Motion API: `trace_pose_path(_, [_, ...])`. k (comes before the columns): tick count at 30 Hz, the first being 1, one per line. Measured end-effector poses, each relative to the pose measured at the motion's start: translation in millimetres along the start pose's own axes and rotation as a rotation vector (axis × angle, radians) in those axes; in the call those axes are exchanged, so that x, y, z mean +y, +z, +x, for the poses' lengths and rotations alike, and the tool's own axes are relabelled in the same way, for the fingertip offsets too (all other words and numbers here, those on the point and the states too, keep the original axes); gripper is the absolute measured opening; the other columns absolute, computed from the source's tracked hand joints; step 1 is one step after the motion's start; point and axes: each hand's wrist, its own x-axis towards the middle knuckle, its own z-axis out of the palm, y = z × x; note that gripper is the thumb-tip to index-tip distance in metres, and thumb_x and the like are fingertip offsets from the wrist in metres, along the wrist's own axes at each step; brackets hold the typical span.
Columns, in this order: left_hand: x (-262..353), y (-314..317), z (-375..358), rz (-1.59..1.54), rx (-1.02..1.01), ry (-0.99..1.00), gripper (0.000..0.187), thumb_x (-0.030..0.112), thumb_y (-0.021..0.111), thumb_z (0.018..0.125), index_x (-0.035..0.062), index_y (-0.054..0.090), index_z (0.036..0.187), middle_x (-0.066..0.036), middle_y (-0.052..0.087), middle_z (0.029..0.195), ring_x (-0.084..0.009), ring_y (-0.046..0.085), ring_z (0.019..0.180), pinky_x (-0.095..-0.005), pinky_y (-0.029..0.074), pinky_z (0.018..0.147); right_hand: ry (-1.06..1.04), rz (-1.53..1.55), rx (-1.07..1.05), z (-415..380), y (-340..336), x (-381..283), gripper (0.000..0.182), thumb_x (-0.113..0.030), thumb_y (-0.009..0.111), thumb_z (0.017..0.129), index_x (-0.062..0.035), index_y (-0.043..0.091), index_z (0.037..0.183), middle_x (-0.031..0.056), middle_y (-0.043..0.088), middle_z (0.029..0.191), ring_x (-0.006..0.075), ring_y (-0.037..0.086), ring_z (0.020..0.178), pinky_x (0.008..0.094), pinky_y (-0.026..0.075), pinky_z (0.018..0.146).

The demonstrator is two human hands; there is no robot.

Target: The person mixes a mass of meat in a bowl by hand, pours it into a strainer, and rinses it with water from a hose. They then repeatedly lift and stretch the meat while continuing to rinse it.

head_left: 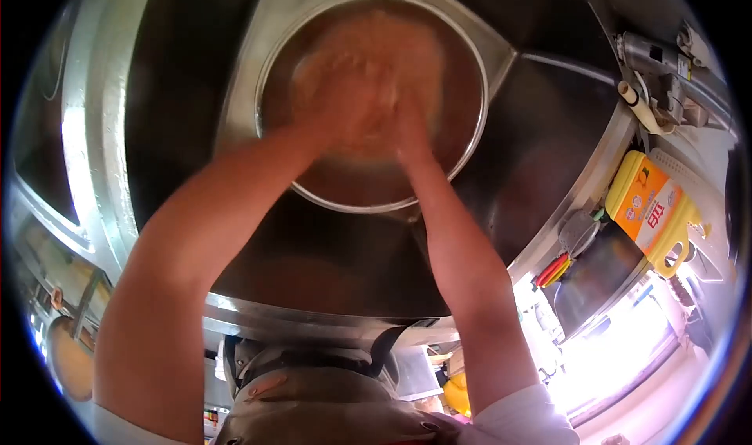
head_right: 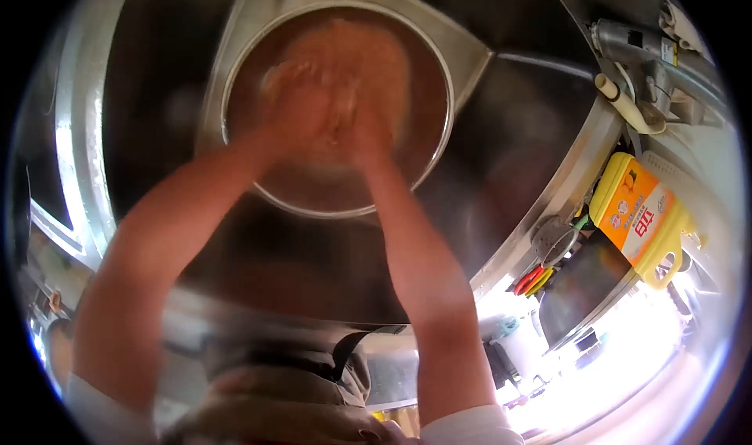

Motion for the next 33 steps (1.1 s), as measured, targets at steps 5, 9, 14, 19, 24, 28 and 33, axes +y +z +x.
trace_pose_path(5, [32, 33, -79, 0.235, -0.325, -0.254, 0.037, 0.021, 0.050, 0.083, 0.0087, 0.056, 0.117, -0.012, 0.048, 0.128, -0.0297, 0.042, 0.121, -0.0484, 0.030, 0.102, 0.033, -0.511, -0.262, -57, 15, -19, 0.034, -0.009, 0.059, 0.074, -0.0005, 0.055, 0.107, 0.0221, 0.057, 0.104, 0.0367, 0.056, 0.097, 0.0474, 0.044, 0.083])
trace_pose_path(9, [0, 59, -44, 0.001, -0.285, -0.472, 0.036, 0.020, 0.051, 0.083, 0.0075, 0.056, 0.117, -0.012, 0.049, 0.126, -0.0270, 0.042, 0.120, -0.0444, 0.033, 0.100, 0.153, -0.472, -0.504, -31, 49, 18, 0.033, -0.012, 0.056, 0.078, -0.0035, 0.053, 0.110, 0.0191, 0.058, 0.105, 0.0341, 0.057, 0.095, 0.0462, 0.046, 0.081])
trace_pose_path(14, [-46, 59, 43, -0.645, -0.340, -0.601, 0.035, 0.018, 0.054, 0.083, 0.0049, 0.056, 0.115, -0.012, 0.055, 0.117, -0.0221, 0.048, 0.112, -0.0364, 0.039, 0.093, 0.565, 0.558, 0.061, 7, 90, 19, 0.034, -0.018, 0.052, 0.085, -0.0071, 0.050, 0.118, 0.0141, 0.060, 0.105, 0.0283, 0.059, 0.094, 0.0418, 0.047, 0.080])
trace_pose_path(19, [-62, 0, 60, -0.989, -0.289, -0.539, 0.034, 0.016, 0.057, 0.083, 0.0023, 0.057, 0.114, -0.012, 0.060, 0.109, -0.0173, 0.054, 0.104, -0.0284, 0.045, 0.087, 0.516, 0.887, -0.434, -8, -51, -51, 0.036, -0.024, 0.049, 0.092, -0.0100, 0.046, 0.125, 0.0094, 0.061, 0.109, 0.0224, 0.059, 0.096, 0.0374, 0.048, 0.081])
trace_pose_path(24, [8, -33, 31, -0.412, -0.063, -0.741, 0.038, 0.027, 0.056, 0.084, 0.0009, 0.057, 0.112, -0.015, 0.059, 0.111, -0.0225, 0.055, 0.105, -0.0322, 0.046, 0.085, 0.121, -0.125, -0.024, 37, -52, 4, 0.041, -0.033, 0.047, 0.092, -0.0060, 0.053, 0.122, 0.0102, 0.060, 0.116, 0.0245, 0.057, 0.103, 0.0353, 0.045, 0.088])
trace_pose_path(28, [13, 24, 32, -0.254, 0.077, -0.708, 0.042, 0.036, 0.056, 0.083, 0.0002, 0.062, 0.104, -0.016, 0.064, 0.099, -0.0253, 0.058, 0.105, -0.0325, 0.048, 0.082, 0.397, 0.393, -0.011, 70, -12, 7, 0.040, -0.029, 0.054, 0.091, -0.0047, 0.056, 0.122, 0.0088, 0.056, 0.122, 0.0187, 0.055, 0.107, 0.0307, 0.039, 0.096])
trace_pose_path(33, [18, -16, -21, -0.400, -0.402, -0.239, 0.046, 0.030, 0.071, 0.070, 0.0064, 0.061, 0.109, -0.019, 0.064, 0.092, -0.0333, 0.060, 0.094, -0.0352, 0.049, 0.078, 0.258, 1.370, -0.509, 23, 73, 135, 0.052, -0.043, 0.045, 0.091, -0.0070, 0.049, 0.128, 0.0143, 0.054, 0.123, 0.0235, 0.050, 0.115, 0.0396, 0.040, 0.097])
